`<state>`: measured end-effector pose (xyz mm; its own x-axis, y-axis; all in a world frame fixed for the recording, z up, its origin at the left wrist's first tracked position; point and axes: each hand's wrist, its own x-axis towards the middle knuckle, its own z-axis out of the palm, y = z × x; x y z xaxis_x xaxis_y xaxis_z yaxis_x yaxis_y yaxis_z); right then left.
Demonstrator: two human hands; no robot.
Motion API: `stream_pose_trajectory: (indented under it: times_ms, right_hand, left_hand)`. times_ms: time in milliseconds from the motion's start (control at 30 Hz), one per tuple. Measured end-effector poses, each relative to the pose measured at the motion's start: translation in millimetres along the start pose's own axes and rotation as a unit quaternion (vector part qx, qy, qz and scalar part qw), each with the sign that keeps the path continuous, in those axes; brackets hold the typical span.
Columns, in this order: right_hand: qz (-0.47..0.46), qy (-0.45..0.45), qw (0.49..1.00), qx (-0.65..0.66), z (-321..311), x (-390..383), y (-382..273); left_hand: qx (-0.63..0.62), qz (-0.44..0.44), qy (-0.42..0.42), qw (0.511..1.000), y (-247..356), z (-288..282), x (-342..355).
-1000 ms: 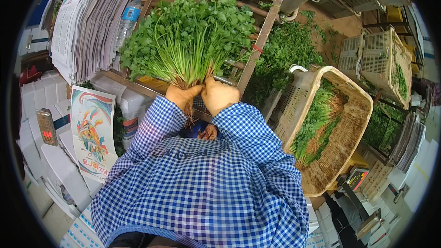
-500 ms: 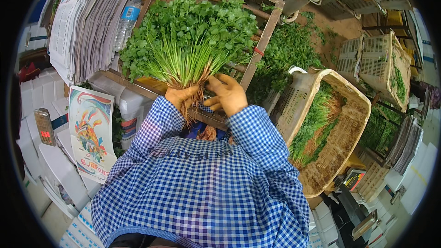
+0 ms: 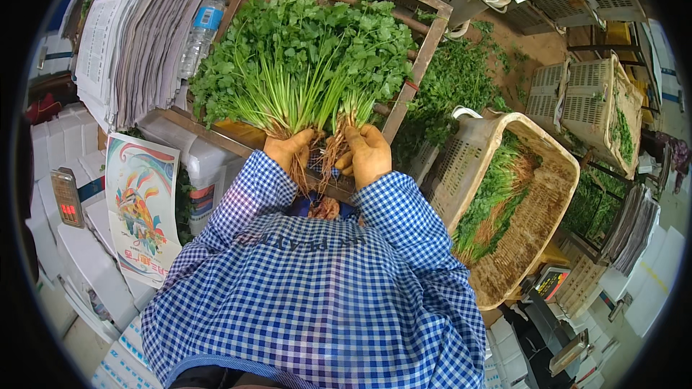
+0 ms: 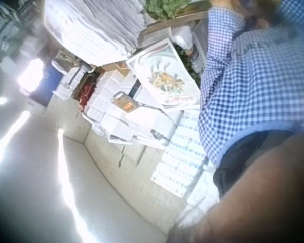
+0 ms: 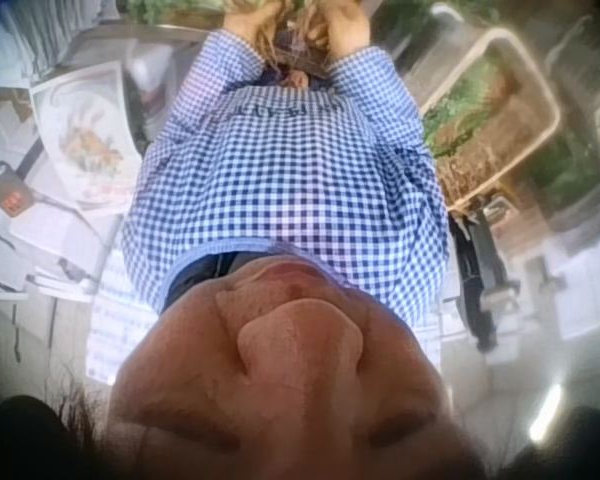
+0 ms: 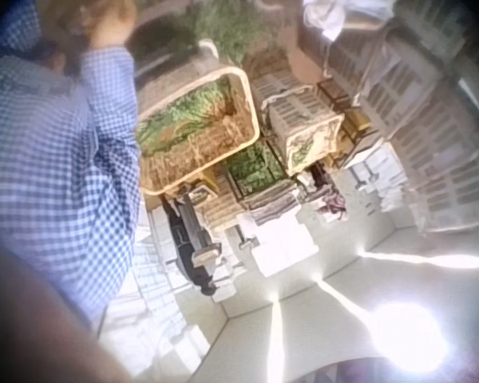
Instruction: The person organizes bunches of herbs by hand, aligning the roots and removing loose leaves, before placing them onto a paper sheet and into a basket.
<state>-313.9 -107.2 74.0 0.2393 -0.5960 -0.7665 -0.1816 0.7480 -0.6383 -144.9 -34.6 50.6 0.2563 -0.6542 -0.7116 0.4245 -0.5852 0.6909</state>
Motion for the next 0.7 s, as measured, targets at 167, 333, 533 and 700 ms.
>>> stream_pose_trajectory:
  times_ms: [167,333,533,700]
  right_hand:
    - [-0.034,-0.046,0.998,0.009,4,-1,-2]
    - [-0.072,-0.061,0.995,0.019,2,-13,-18]
    - [-0.064,-0.053,0.996,-0.024,-6,-18,7]
    - [0.030,-0.032,0.995,0.089,-2,-17,5]
  left_hand:
    - [0.010,0.038,-0.010,0.999,-2,4,0]
    - [0.062,0.017,-0.036,0.997,15,-2,-9]
    - [-0.019,0.030,0.023,0.999,19,8,-10]
    - [0.021,-0.021,-0.015,0.999,13,10,-11]
